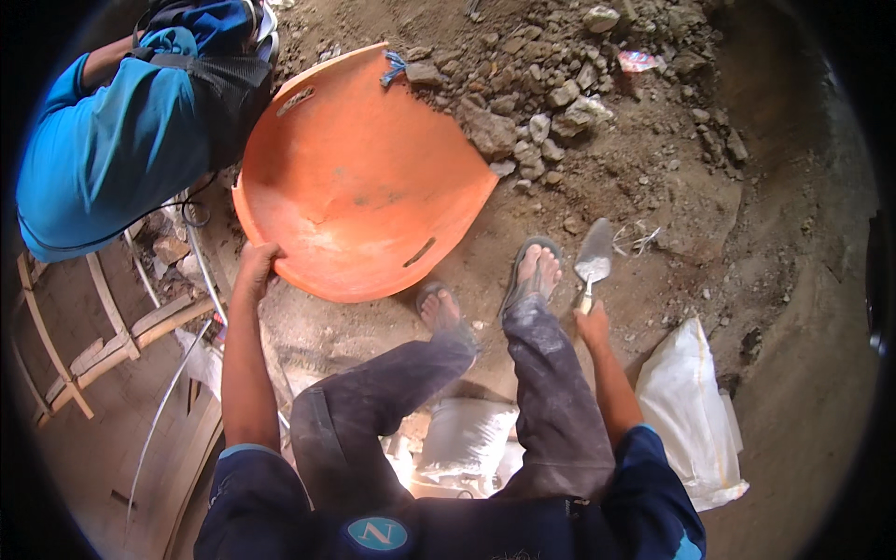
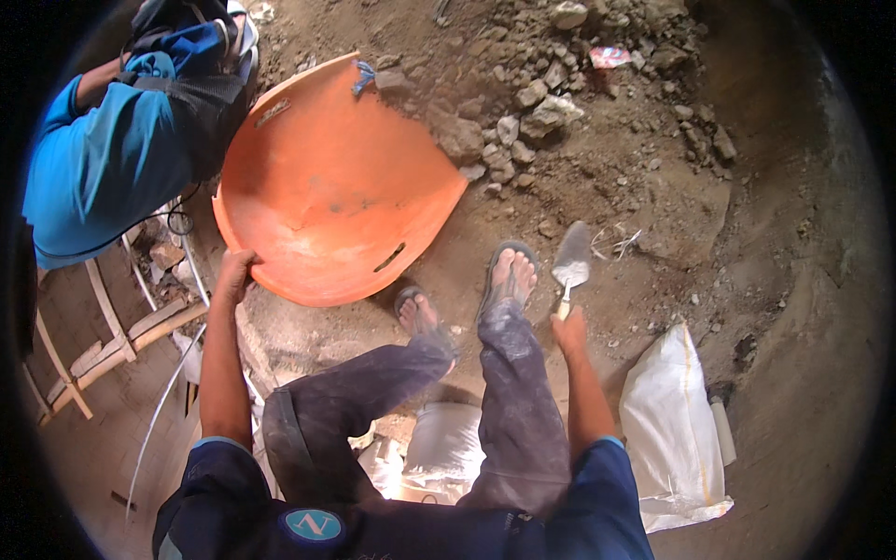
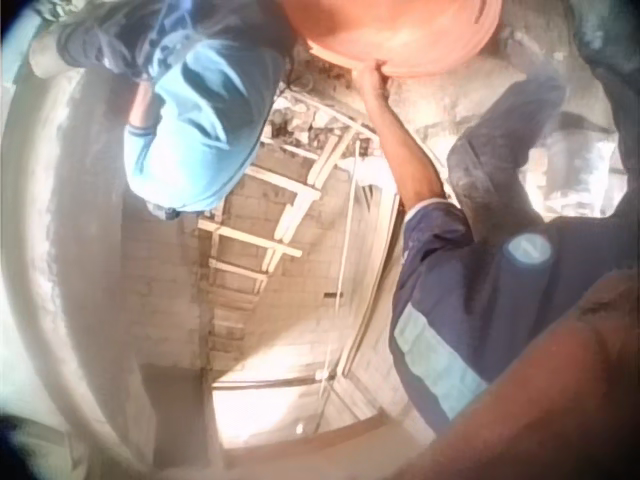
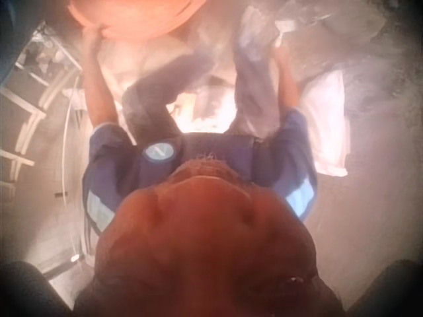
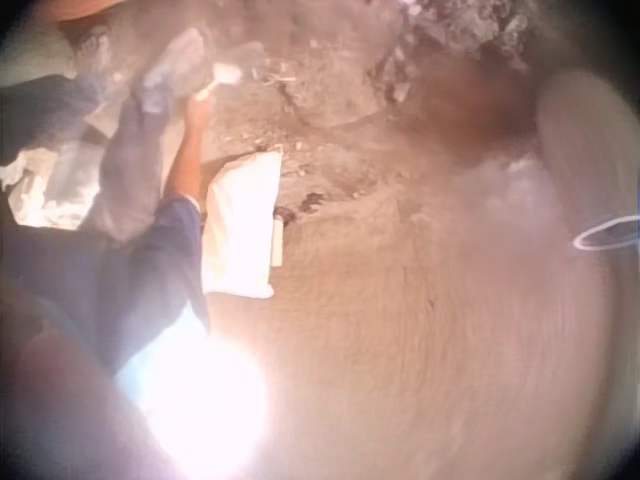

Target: The person scoops dirt and rubble into an orange basin using a trowel and then pours the material into a white sack.

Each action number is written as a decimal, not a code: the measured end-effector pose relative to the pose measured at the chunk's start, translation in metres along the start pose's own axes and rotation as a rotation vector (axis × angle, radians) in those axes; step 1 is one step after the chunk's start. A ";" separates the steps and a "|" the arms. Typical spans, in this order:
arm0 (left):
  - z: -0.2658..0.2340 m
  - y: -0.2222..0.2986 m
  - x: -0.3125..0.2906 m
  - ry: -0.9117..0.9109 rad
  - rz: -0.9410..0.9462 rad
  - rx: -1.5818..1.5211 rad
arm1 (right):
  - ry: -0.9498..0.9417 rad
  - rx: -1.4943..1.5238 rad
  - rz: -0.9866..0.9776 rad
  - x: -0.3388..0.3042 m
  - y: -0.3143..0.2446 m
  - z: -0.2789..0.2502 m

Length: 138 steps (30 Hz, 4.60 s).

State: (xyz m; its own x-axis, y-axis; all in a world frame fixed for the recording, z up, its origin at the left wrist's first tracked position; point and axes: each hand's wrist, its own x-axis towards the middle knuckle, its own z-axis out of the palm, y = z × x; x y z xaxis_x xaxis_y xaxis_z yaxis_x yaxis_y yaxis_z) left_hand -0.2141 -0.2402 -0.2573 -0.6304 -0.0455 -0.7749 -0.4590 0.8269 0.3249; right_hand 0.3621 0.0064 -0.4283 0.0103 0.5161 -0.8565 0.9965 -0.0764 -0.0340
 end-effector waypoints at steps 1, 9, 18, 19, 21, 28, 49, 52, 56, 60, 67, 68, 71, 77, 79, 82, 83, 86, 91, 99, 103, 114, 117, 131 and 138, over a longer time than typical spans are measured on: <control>-0.002 0.016 -0.002 -0.038 0.018 0.043 | 0.047 0.090 -0.015 -0.012 -0.005 -0.013; -0.013 0.035 -0.033 -0.105 -0.107 0.026 | 0.405 0.124 -0.292 -0.056 -0.085 -0.137; -0.011 0.055 -0.021 -0.216 -0.011 -0.004 | 0.429 -0.310 -0.936 0.053 -0.391 -0.214; -0.014 0.056 -0.024 -0.258 0.014 -0.011 | 0.414 -0.327 -0.963 0.067 -0.424 -0.205; -0.015 0.048 -0.035 -0.294 0.027 -0.056 | 0.440 -0.437 -0.991 0.070 -0.474 -0.182; -0.019 -0.017 -0.008 -0.368 -0.107 -0.246 | 0.286 -0.397 -0.892 0.045 -0.438 -0.081; 0.000 -0.009 0.006 -0.333 0.215 0.029 | 0.563 0.366 -0.199 0.107 -0.274 -0.085; 0.010 -0.017 0.022 -0.314 0.194 0.075 | 0.562 0.367 -0.233 0.089 -0.284 -0.064; 0.023 -0.007 0.040 -0.249 0.236 0.158 | 0.517 0.248 -0.259 0.055 -0.283 -0.047; 0.027 0.025 0.045 -0.279 0.226 0.234 | 0.415 0.232 -0.364 0.011 -0.283 -0.032; 0.025 0.021 0.046 -0.240 0.137 0.238 | 0.282 0.197 -0.366 -0.013 -0.277 0.017; 0.025 0.019 0.044 -0.245 0.123 0.213 | 0.256 0.220 -0.378 -0.017 -0.278 0.027; 0.025 -0.001 0.053 -0.245 0.092 0.073 | 0.236 0.226 -0.453 -0.058 -0.296 0.054; 0.014 -0.020 0.052 -0.223 0.187 -0.042 | 0.205 0.203 -0.422 -0.085 -0.301 0.050; 0.013 -0.021 0.046 -0.198 0.231 -0.028 | 0.394 0.503 -0.210 -0.066 -0.278 0.037; 0.018 -0.019 0.049 -0.250 0.248 0.006 | 0.484 0.585 0.001 -0.033 -0.245 0.038; 0.020 -0.015 0.046 -0.230 0.225 0.018 | 0.470 0.556 0.010 -0.026 -0.244 0.048; 0.025 -0.003 0.033 -0.193 0.185 0.066 | 0.423 0.497 -0.072 -0.032 -0.272 0.084; 0.027 0.003 0.025 -0.188 0.198 0.081 | 0.333 0.445 -0.245 -0.055 -0.294 0.087; 0.024 -0.005 0.050 -0.160 0.266 0.154 | 0.346 0.106 -0.497 -0.059 -0.277 0.070; 0.014 -0.019 0.044 -0.204 0.264 0.147 | 0.358 0.116 -0.415 -0.052 -0.278 0.014; 0.012 -0.013 0.031 -0.134 0.425 0.169 | 0.768 0.437 0.293 0.152 -0.129 -0.251; 0.014 -0.024 0.048 -0.115 0.391 0.179 | 0.649 0.126 0.215 0.199 -0.096 -0.282; 0.034 0.009 0.034 -0.142 0.292 0.161 | 0.376 0.206 -0.217 0.110 -0.211 -0.186; 0.033 0.009 0.041 -0.137 0.246 0.234 | 0.395 0.295 -0.418 0.068 -0.277 -0.101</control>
State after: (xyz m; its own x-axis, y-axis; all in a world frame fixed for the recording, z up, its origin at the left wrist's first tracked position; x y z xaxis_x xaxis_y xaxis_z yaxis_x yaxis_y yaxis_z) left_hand -0.2237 -0.2159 -0.3039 -0.6069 0.2332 -0.7598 -0.1386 0.9103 0.3901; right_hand 0.0949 0.1492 -0.4254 -0.2884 0.8239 -0.4878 0.8590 -0.0025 -0.5120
